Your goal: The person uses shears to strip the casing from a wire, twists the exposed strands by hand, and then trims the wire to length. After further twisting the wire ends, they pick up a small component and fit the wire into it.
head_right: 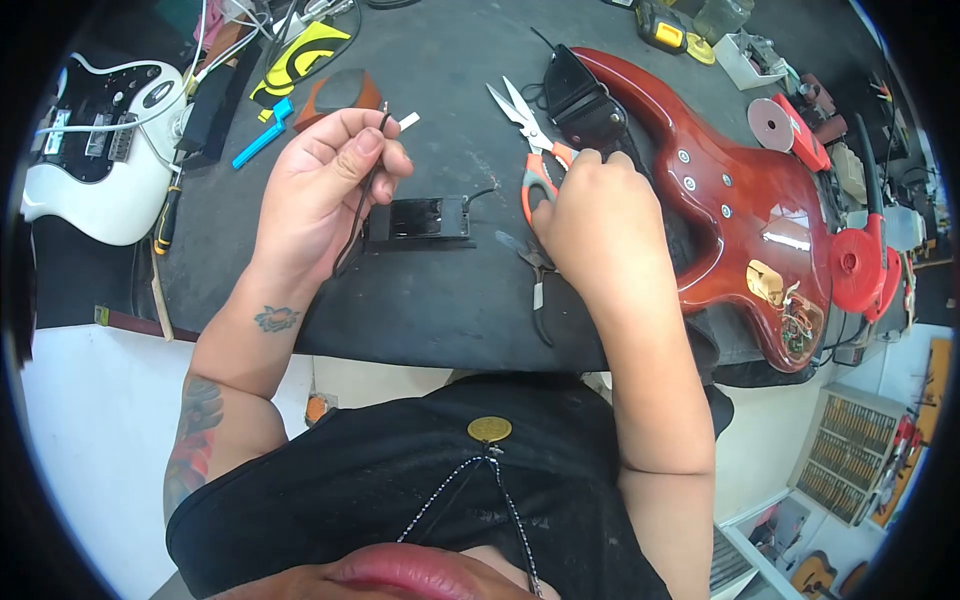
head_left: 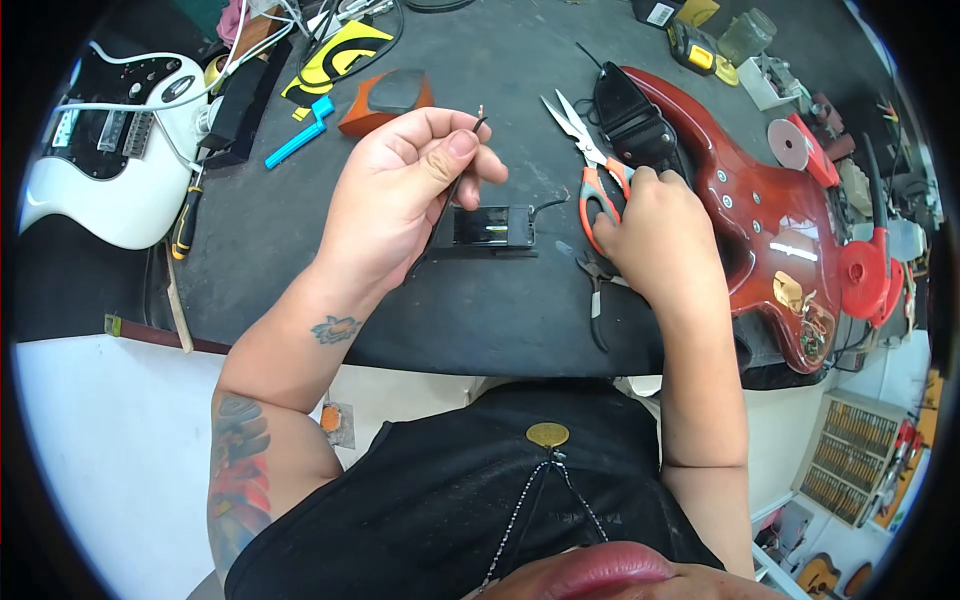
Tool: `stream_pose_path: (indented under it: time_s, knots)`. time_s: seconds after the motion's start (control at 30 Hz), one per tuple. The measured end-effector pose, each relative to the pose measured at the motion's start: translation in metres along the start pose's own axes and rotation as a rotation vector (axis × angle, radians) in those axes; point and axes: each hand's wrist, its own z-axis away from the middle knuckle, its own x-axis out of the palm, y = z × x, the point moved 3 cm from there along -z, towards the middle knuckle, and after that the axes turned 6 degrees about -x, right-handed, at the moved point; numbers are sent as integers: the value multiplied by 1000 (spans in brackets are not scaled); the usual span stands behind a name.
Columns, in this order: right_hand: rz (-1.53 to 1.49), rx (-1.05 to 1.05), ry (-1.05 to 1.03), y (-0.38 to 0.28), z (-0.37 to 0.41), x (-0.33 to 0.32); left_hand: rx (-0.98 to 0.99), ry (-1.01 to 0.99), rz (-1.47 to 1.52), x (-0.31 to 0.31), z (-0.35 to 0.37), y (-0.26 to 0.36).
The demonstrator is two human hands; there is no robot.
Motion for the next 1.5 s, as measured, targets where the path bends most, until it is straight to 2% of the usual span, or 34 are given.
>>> stream_pose_path:
  time_s: [0.17, 0.23, 0.27, 0.33, 0.37, 0.43, 0.53, 0.57, 0.67, 0.87, 1.27, 1.5]
  knots:
    - [-15, -47, 56, 3, 4, 4, 12, -4, 15, -4, 0, 5]
    - [-158, 8, 109, 7, 6, -1, -33, -23, 119, -7, -2, 4]
    - [-341, 33, 163, 11, 7, -3, -27, -17, 119, -8, -2, 5]
    - [-641, -47, 264, 10, 6, -11, -114, -70, 272, -6, -2, 5]
    - [-642, -51, 265, 11, 7, -9, -110, -68, 272, -7, -2, 4]
    - [-542, -342, 411, 6, 12, -9, -105, -179, 361, -5, -3, 3]
    - [-537, -347, 451, 6, 18, -8, -66, -198, 349, -1, -1, 4]
    - [-484, -411, 507, 6, 19, -11, -66, -199, 347, -1, -1, 5]
    - [-382, -441, 531, 6, 20, -10, -97, -180, 319, 0, 0, 5]
    - [-384, -437, 559, 5, 18, -6, -97, -140, 327, -1, 1, 5]
    - [-366, -425, 557, 7, 18, -3, -57, -268, 410, -4, -1, -1]
    - [-358, -410, 549, 11, 19, 1, -39, -181, 251, -5, -2, -1]
